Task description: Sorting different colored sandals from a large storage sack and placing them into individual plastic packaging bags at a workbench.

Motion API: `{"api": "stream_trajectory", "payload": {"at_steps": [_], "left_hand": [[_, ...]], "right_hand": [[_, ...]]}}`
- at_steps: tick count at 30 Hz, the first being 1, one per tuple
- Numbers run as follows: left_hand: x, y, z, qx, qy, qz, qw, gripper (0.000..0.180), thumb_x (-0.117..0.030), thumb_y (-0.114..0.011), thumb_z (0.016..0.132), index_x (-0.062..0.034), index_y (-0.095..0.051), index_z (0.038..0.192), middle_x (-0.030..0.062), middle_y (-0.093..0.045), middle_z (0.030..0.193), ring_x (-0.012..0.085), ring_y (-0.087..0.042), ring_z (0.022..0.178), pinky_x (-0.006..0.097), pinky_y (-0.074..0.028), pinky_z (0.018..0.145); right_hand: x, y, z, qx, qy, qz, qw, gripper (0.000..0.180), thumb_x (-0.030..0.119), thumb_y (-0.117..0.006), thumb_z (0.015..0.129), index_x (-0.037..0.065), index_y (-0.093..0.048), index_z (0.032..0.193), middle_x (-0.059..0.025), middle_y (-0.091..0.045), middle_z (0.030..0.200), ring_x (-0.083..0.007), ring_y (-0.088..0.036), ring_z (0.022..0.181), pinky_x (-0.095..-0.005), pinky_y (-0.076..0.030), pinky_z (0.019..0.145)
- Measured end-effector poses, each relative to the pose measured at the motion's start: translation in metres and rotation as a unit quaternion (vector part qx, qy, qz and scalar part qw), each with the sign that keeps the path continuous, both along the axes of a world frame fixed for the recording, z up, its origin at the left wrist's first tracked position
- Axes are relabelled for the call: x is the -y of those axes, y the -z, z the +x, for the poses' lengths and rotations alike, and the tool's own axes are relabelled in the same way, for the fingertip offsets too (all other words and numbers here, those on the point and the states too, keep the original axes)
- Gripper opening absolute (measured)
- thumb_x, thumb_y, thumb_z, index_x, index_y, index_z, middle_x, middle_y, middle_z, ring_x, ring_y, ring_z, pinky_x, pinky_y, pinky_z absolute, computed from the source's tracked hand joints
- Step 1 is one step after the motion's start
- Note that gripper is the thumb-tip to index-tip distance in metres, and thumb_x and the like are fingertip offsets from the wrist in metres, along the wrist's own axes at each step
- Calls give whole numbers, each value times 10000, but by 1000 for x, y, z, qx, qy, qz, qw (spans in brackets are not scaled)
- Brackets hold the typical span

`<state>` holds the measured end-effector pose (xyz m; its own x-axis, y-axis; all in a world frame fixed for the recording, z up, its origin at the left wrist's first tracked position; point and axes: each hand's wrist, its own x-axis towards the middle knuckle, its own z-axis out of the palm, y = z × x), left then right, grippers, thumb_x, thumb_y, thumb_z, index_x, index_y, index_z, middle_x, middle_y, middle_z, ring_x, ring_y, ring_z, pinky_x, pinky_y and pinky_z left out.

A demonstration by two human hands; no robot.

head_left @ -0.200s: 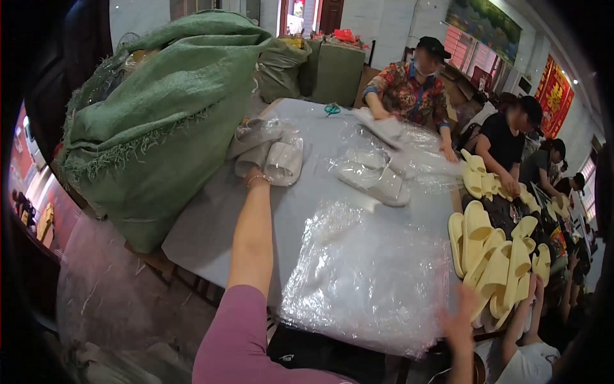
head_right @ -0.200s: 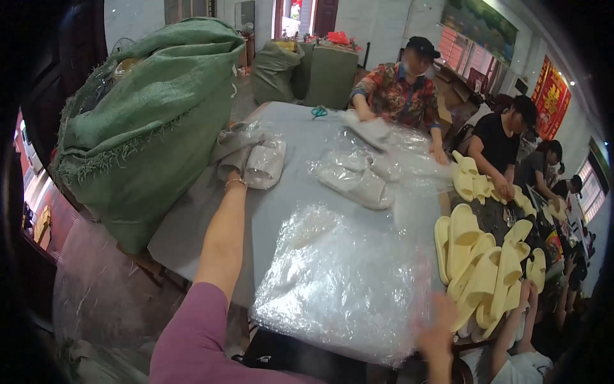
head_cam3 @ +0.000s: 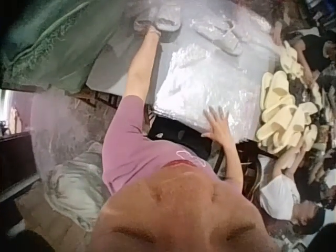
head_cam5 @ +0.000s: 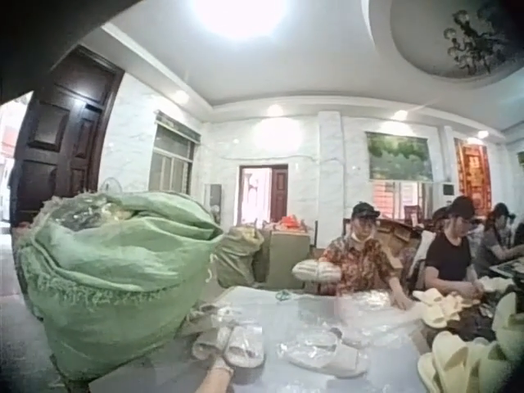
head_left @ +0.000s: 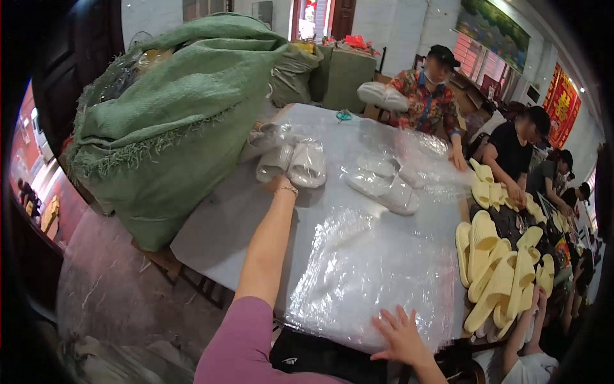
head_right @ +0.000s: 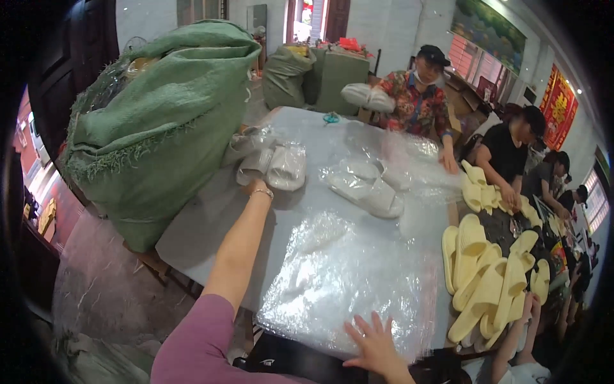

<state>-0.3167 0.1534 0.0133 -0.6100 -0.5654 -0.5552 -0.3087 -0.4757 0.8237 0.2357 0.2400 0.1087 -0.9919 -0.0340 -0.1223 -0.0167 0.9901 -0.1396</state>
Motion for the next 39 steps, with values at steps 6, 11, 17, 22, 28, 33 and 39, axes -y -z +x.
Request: {"api": "stream_trajectory", "payload": {"at_steps": [6, 11, 17, 22, 28, 33, 39], "left_hand": [[57, -72, 96, -246, 201, 297, 900, 127, -50, -465, 888, -5, -531, 987, 104, -566, 915, 239, -602, 752, 386, -545, 659], [125, -144, 161, -236, 432, 352, 796, 233, -94, -436, 951, 63, -558, 1073, 190, -628, 1037, 266, -620, 958, 380, -521, 860], [89, -172, 235, -136, 619, 431, 642, 250, -124, -498, 936, 62, -556, 1092, 192, -644, 1008, 263, -661, 892, 382, -563, 815], [60, -92, 240, -117, 718, 75, 682, 357, -149, -551, 914, 52, -490, 1203, 200, -585, 1140, 244, -619, 997, 382, -538, 818], [85, -49, 300, -448, 630, -433, 463, 522, -171, -482, 932, 38, -318, 1381, 247, -368, 1404, 364, -348, 1315, 449, -273, 1087], [88, -17, 311, -411, 674, -479, 383, 525, -236, -359, 968, 47, -289, 1404, 219, -252, 1482, 343, -206, 1390, 444, -128, 1136], [100, -26, 314, -393, 671, -490, 393, 501, -216, -386, 960, 50, -330, 1380, 219, -293, 1461, 344, -248, 1371, 445, -161, 1132]], "right_hand": [[-10, 18, -14, 16, -26, -3, 1000, 1000, 370, -835, 563, 261, -332, 1420, -78, -341, 1448, -436, -282, 1314, -691, -189, 1018], [-13, 27, -16, -6, -26, -10, 1000, 1025, 353, -838, 561, 263, -305, 1432, -62, -305, 1477, -416, -246, 1346, -668, -176, 1045], [-11, 26, -5, -15, -20, 19, 999, 1025, 375, -829, 574, 247, -292, 1438, -77, -287, 1484, -402, -246, 1350, -669, -174, 1046], [11, -17, 39, -54, -22, -236, 970, 662, 266, -766, 703, 65, -495, 1272, -158, -526, 1245, -353, -476, 1178, -418, -389, 993], [-61, -43, 48, -297, 222, -97, 924, 201, 93, -673, 764, 28, -636, 950, -146, -631, 891, -333, -588, 866, -395, -465, 757], [-133, 3, -10, -220, 282, -46, 933, 187, 119, -612, 843, 16, -628, 998, -140, -636, 920, -303, -598, 855, -370, -464, 753], [-123, -24, -30, 1, 233, -727, 646, 247, 131, -489, 939, -5, -597, 1114, -56, -639, 877, -48, -555, 779, -224, -425, 638]]}}
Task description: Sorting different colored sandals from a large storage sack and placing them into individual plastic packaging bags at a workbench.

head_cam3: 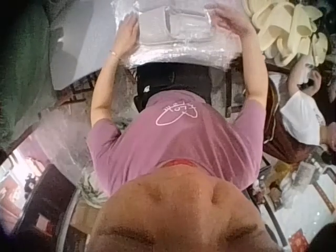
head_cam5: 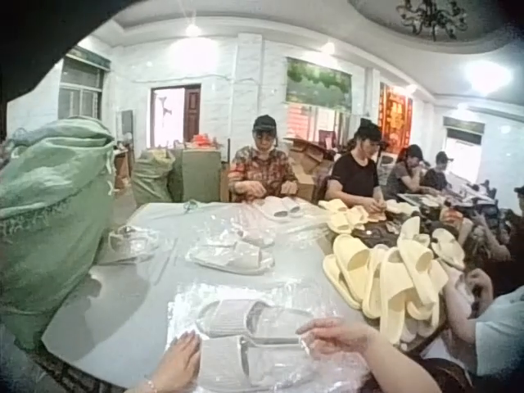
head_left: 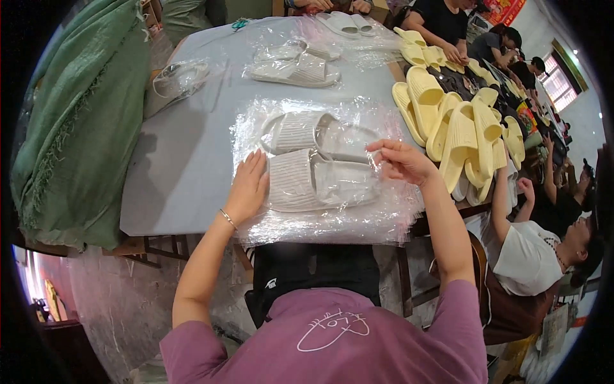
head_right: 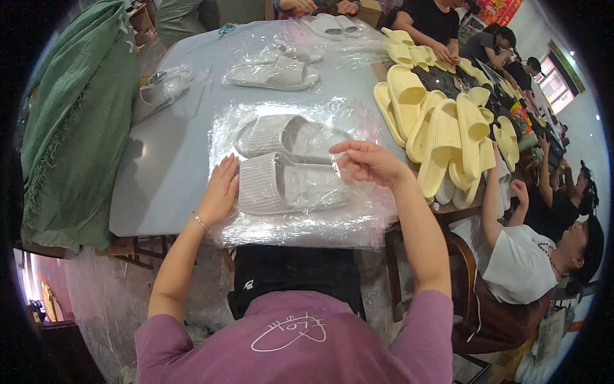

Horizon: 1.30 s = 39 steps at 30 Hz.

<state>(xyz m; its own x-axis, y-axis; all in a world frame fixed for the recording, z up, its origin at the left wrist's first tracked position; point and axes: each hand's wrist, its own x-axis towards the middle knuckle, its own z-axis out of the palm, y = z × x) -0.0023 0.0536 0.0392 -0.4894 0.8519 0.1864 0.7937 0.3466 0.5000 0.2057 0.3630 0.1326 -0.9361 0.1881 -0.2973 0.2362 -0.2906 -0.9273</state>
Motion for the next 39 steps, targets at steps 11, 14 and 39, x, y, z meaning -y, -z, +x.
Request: {"api": "stream_trajectory", "payload": {"at_steps": [11, 14, 39], "left_hand": [[-4, 3, -6, -45, -16, -14, 999, 540, -225, -352, 959, 43, -246, 1416, 205, -269, 1475, 315, -225, 1385, 452, -124, 1140], [-2, 4, -7, -12, -31, 1, 999, 550, -232, -350, 962, 41, -229, 1424, 201, -252, 1485, 307, -206, 1394, 445, -110, 1144], [-32, -24, -23, 394, -181, 113, 894, 429, -395, -551, 898, 24, -637, 931, 111, -659, 790, 164, -623, 730, 365, -498, 723]], "right_hand": [[61, 69, -96, -104, -11, 762, 639, 647, 461, -754, 650, 81, -600, 1151, -134, -520, 1221, -296, -449, 1135, -412, -331, 957], [77, 61, -88, -26, 70, 714, 696, 622, 446, -762, 632, 89, -606, 1117, -119, -536, 1201, -293, -450, 1135, -413, -317, 970], [42, 25, -27, -129, 19, 641, 756, 435, 178, -672, 709, 36, -579, 1110, -161, -568, 1059, -329, -512, 1014, -414, -378, 926]]}}
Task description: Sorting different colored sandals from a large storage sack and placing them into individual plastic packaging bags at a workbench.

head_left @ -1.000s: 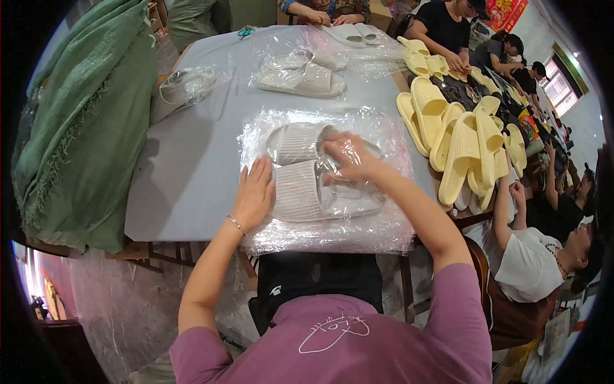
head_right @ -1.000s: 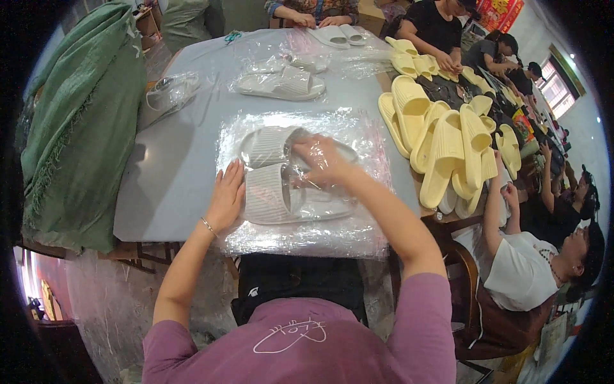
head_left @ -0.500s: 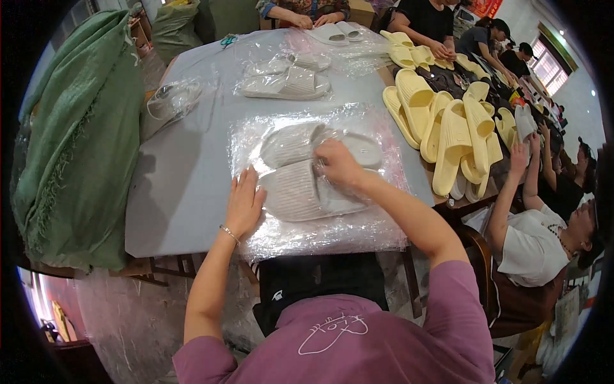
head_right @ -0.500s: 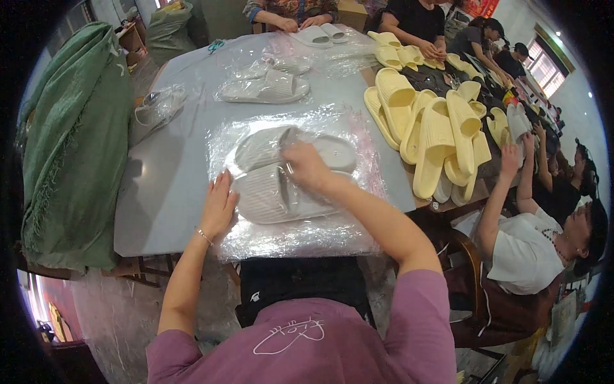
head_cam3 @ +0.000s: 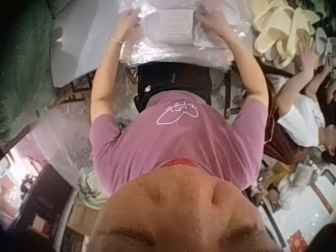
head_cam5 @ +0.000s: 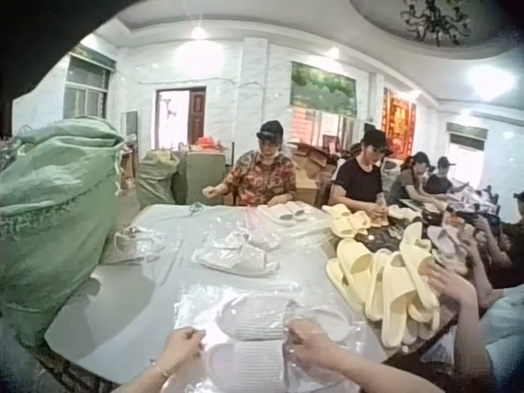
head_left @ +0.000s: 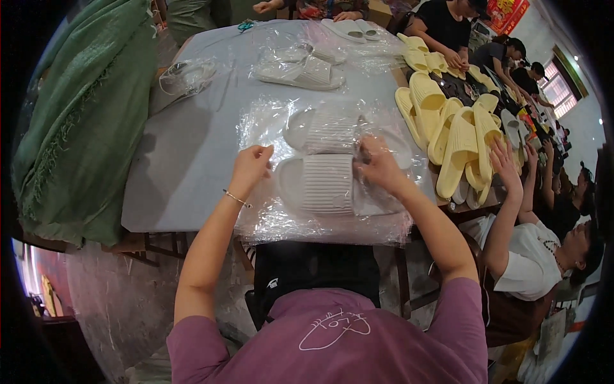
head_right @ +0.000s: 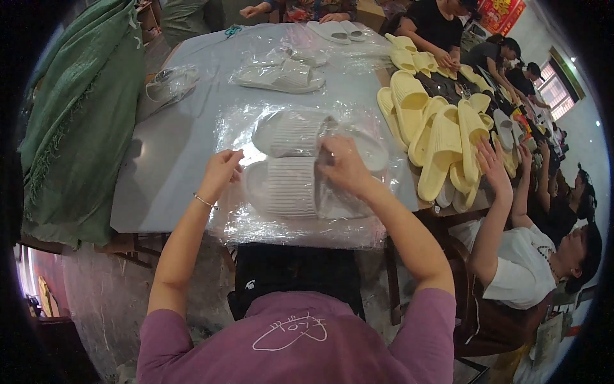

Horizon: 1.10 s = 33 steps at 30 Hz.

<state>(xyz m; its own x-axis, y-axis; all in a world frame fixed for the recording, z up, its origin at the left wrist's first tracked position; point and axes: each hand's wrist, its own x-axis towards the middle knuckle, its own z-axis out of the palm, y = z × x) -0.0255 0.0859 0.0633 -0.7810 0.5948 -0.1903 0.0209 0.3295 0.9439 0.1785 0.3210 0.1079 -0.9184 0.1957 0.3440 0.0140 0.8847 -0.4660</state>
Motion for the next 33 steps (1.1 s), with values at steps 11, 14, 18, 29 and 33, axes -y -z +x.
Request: {"api": "stream_trajectory", "payload": {"at_steps": [11, 14, 18, 29, 33], "left_hand": [[1, 22, 1, -304, -100, -129, 939, 210, -218, -488, 920, -26, -572, 924, 202, -645, 824, 401, -604, 792, 473, -456, 682], [-4, 30, -7, -327, -133, -149, 924, 207, -225, -491, 922, -33, -570, 924, 197, -647, 829, 399, -609, 790, 480, -455, 672], [21, 31, -21, -331, -142, -171, 917, 190, -212, -490, 924, -34, -555, 937, 178, -652, 798, 397, -614, 765, 489, -457, 660], [42, -4, 50, -509, 83, -144, 844, 484, -279, -524, 900, -112, -421, 1343, 143, -412, 1384, 346, -386, 1259, 458, -319, 1024], [52, 46, 28, -480, 297, -63, 823, 641, -391, -574, 841, -128, -383, 1393, 136, -365, 1435, 337, -299, 1338, 435, -213, 1117]], "right_hand": [[-19, 17, 12, -36, -51, 150, 987, 177, 249, -669, 734, 127, -720, 853, -47, -625, 895, -268, -544, 889, -392, -422, 797], [-37, -19, 46, -35, 2, 107, 994, 148, 178, -678, 704, 98, -704, 826, -57, -610, 857, -273, -541, 871, -390, -418, 782], [-63, -75, 89, -36, 97, 182, 978, 143, 126, -671, 699, 54, -679, 821, -90, -589, 847, -288, -544, 863, -386, -430, 751], [-9, -114, 77, -158, 306, 62, 937, 444, -21, -440, 771, -24, -488, 1212, -191, -555, 1202, -312, -527, 1121, -382, -405, 958], [103, -32, -32, -47, 26, 34, 998, 195, 111, -579, 733, 23, -516, 895, -172, -526, 882, -352, -538, 868, -442, -431, 758]]}}
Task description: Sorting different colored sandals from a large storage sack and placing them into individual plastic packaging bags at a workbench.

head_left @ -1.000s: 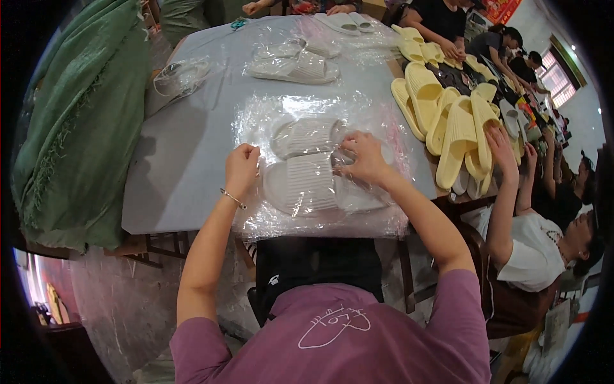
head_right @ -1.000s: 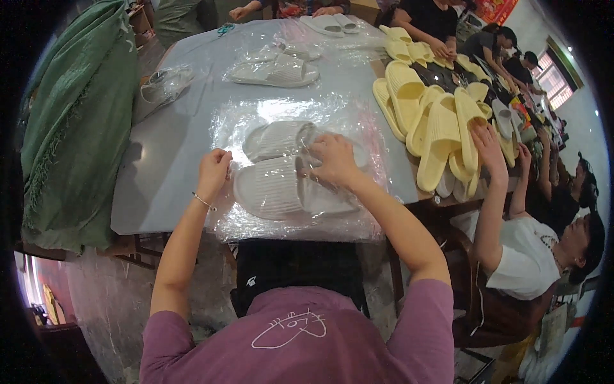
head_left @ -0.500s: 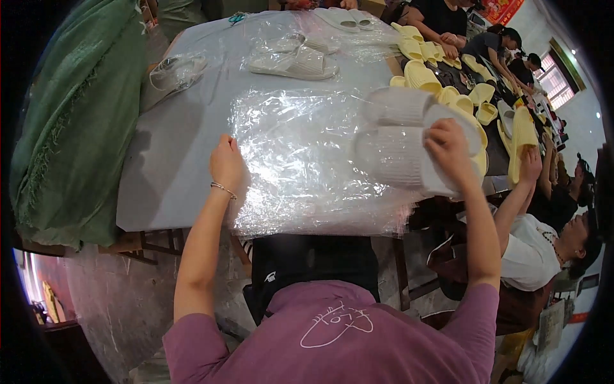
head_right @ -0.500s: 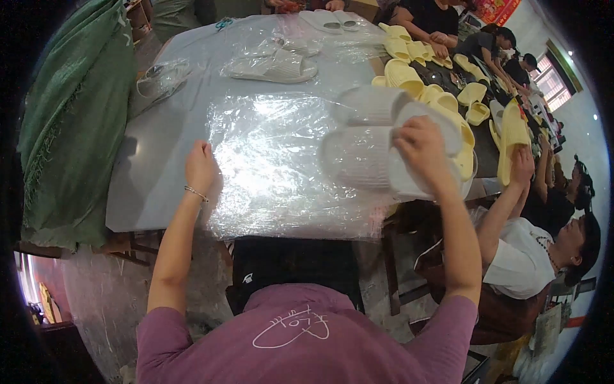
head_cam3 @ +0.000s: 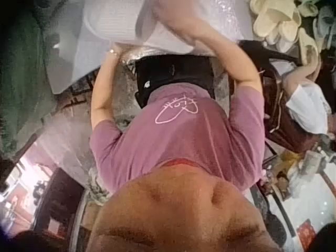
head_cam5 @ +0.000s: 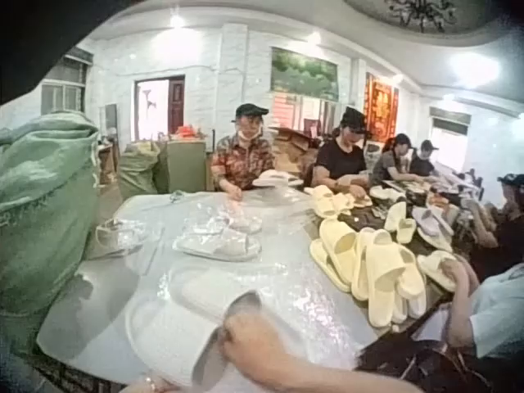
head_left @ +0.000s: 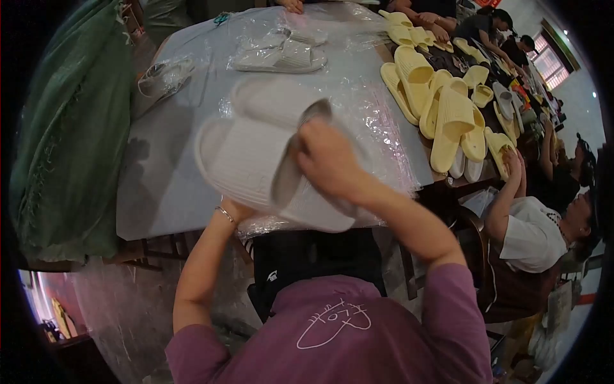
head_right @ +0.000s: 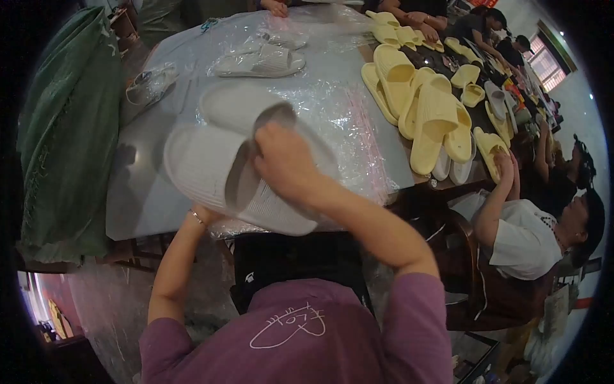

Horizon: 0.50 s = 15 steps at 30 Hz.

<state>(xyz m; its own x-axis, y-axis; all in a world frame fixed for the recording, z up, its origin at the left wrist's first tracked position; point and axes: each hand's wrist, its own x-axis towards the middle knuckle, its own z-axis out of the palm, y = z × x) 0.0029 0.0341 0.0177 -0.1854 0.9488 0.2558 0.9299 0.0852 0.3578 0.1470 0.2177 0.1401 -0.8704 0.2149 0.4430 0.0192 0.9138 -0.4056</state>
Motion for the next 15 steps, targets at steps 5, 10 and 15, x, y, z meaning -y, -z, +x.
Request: {"api": "stream_trajectory", "payload": {"at_steps": [5, 10, 15], "left_hand": [[-26, -40, 14, -45, -112, -173, 978, 696, -453, -513, 850, -81, -338, 1412, 157, -309, 1469, 363, -235, 1367, 460, -93, 1142], [-21, -21, 11, -62, -134, -54, 988, 738, -455, -474, 877, 51, -308, 1388, 231, -264, 1470, 407, -148, 1387, 471, -74, 1140], [-38, -38, -13, 2, -114, -158, 981, 721, -460, -502, 859, 7, -344, 1385, 206, -275, 1474, 397, -157, 1388, 462, -90, 1142]], "right_hand": [[-40, 66, -3, 41, 94, 25, 994, 166, 156, -593, 767, 29, -532, 854, -148, -549, 875, -329, -559, 833, -428, -436, 732], [-106, 70, 11, 41, 269, 25, 962, 181, 176, -585, 809, 21, -545, 894, -190, -561, 934, -393, -571, 818, -485, -455, 726], [-161, 78, 39, -4, 337, -17, 941, 173, 155, -583, 820, 19, -517, 904, -185, -530, 933, -402, -551, 832, -484, -432, 709]]}}
